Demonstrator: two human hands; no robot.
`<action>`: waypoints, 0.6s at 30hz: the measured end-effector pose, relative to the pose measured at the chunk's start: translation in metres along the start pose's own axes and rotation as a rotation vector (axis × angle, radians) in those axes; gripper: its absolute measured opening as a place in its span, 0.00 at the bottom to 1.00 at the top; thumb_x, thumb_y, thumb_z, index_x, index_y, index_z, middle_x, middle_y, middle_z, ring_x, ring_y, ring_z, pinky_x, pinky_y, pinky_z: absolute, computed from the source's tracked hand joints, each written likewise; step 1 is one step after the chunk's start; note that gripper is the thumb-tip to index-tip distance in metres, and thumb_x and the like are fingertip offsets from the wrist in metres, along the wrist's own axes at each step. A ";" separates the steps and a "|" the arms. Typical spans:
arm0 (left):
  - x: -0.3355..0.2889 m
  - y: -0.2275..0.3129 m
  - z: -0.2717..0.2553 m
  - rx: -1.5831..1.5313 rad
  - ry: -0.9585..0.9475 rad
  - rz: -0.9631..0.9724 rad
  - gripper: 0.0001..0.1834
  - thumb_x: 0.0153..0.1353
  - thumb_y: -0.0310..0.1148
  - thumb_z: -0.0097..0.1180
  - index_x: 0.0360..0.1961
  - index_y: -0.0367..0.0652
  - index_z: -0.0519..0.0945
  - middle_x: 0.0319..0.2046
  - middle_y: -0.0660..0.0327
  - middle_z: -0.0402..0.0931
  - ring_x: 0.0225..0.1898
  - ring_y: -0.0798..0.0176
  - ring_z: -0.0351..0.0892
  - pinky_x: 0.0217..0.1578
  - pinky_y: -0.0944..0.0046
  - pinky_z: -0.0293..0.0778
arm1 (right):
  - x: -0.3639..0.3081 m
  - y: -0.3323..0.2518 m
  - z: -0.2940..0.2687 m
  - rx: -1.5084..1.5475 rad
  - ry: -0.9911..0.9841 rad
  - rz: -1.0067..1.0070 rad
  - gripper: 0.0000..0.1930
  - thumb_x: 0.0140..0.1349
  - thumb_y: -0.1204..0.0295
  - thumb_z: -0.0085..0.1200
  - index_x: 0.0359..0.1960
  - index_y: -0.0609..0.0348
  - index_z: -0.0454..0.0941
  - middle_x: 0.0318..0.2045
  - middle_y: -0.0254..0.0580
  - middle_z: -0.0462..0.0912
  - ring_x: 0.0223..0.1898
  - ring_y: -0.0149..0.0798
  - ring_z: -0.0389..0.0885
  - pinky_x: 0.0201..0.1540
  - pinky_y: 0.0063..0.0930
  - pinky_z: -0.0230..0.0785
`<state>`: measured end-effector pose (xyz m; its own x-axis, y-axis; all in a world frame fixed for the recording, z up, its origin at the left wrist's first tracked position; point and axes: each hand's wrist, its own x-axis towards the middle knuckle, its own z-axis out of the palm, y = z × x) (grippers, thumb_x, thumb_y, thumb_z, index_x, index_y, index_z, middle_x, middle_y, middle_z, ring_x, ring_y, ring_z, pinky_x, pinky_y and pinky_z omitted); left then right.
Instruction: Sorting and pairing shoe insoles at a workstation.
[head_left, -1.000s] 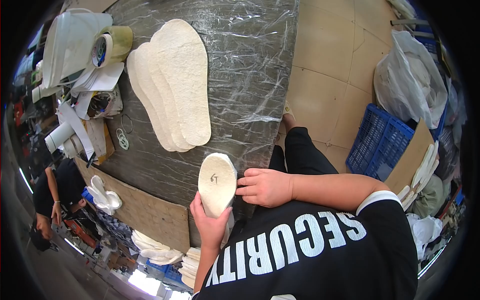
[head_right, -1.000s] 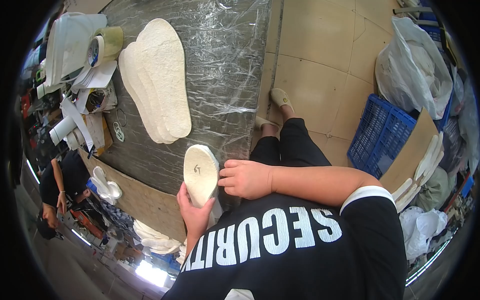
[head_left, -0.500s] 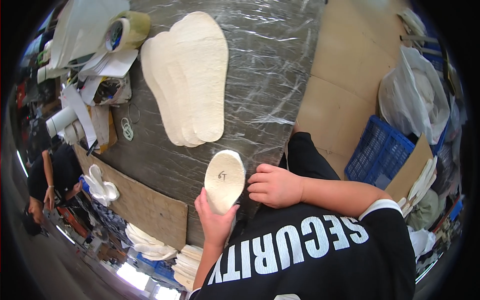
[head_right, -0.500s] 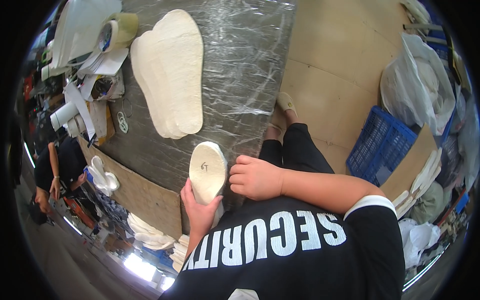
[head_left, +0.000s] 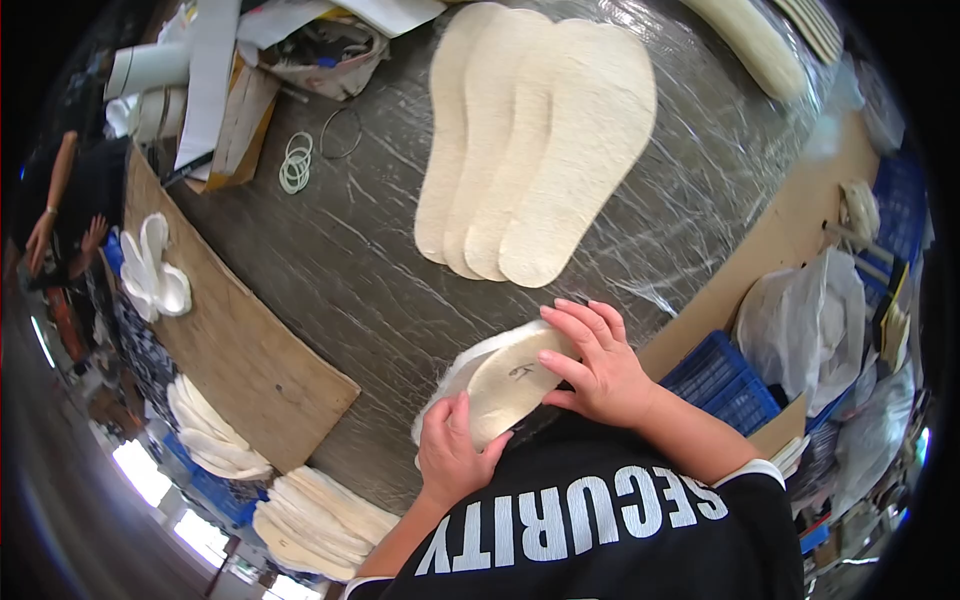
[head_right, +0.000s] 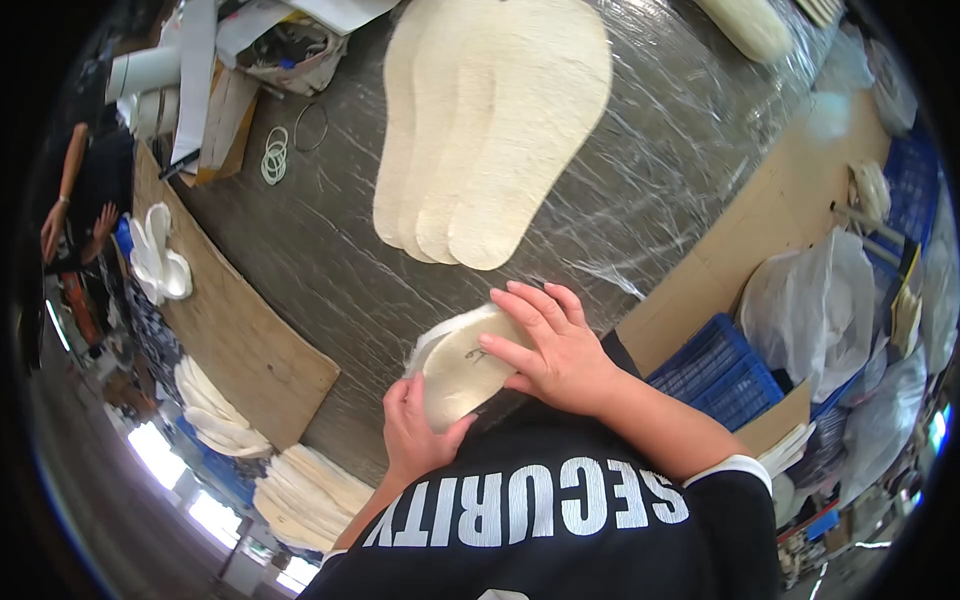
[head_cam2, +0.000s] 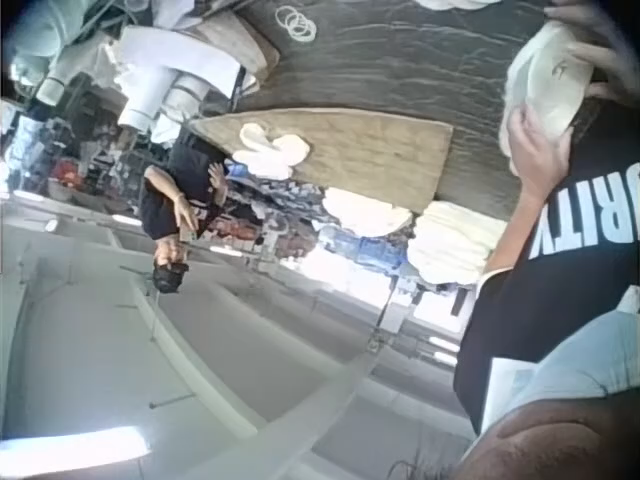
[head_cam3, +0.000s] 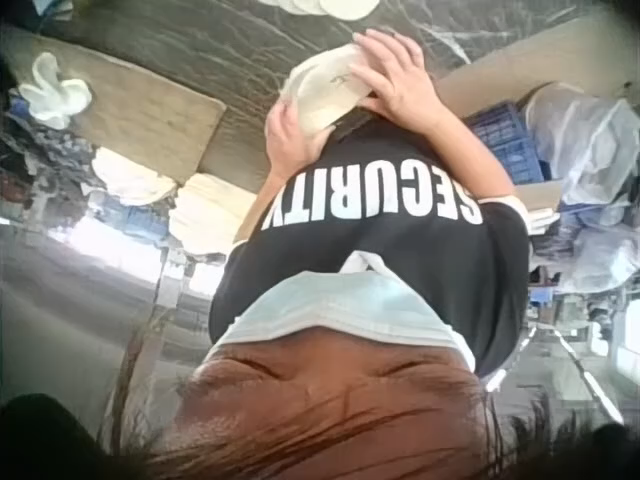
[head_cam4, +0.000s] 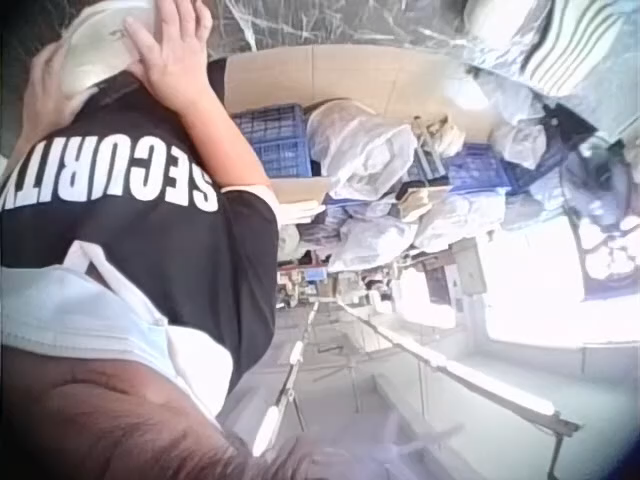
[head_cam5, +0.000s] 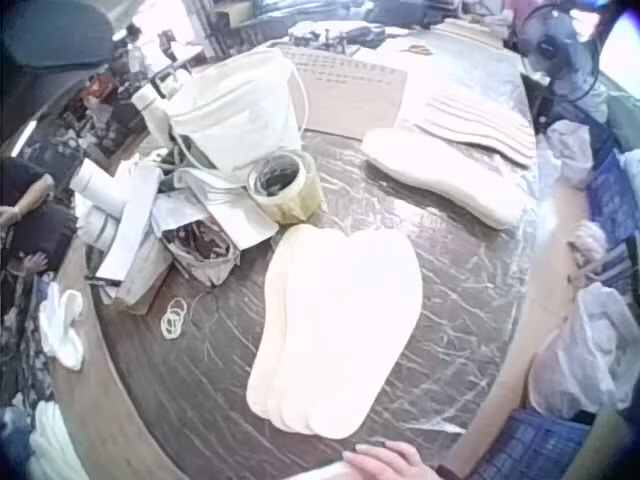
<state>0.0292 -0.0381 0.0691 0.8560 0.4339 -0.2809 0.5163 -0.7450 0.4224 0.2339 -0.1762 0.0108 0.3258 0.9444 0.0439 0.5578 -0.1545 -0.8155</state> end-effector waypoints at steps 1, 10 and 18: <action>0.000 0.001 0.000 -0.011 0.002 0.021 0.50 0.37 0.39 0.75 0.61 0.38 0.61 0.51 0.47 0.62 0.50 0.44 0.68 0.49 0.52 0.70 | 0.001 0.003 0.000 0.001 0.005 -0.043 0.38 0.36 0.62 0.69 0.55 0.38 0.70 0.62 0.47 0.64 0.62 0.51 0.62 0.62 0.52 0.50; 0.007 0.000 0.000 -0.022 0.123 0.124 0.42 0.36 0.32 0.74 0.56 0.42 0.68 0.47 0.54 0.64 0.46 0.48 0.67 0.45 0.52 0.68 | 0.014 0.005 -0.019 0.080 -0.055 -0.049 0.33 0.43 0.63 0.68 0.54 0.46 0.69 0.55 0.47 0.70 0.57 0.52 0.67 0.58 0.51 0.54; 0.006 -0.005 0.002 0.020 0.177 0.189 0.34 0.40 0.29 0.71 0.53 0.48 0.72 0.46 0.60 0.66 0.47 0.53 0.65 0.45 0.58 0.68 | 0.079 0.016 -0.052 0.332 -0.325 0.271 0.07 0.56 0.75 0.53 0.35 0.64 0.79 0.31 0.50 0.81 0.36 0.51 0.80 0.39 0.38 0.72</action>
<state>0.0318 -0.0325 0.0636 0.9294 0.3665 -0.0426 0.3475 -0.8305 0.4354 0.3081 -0.1194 0.0310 0.1419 0.9326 -0.3318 0.1983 -0.3552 -0.9135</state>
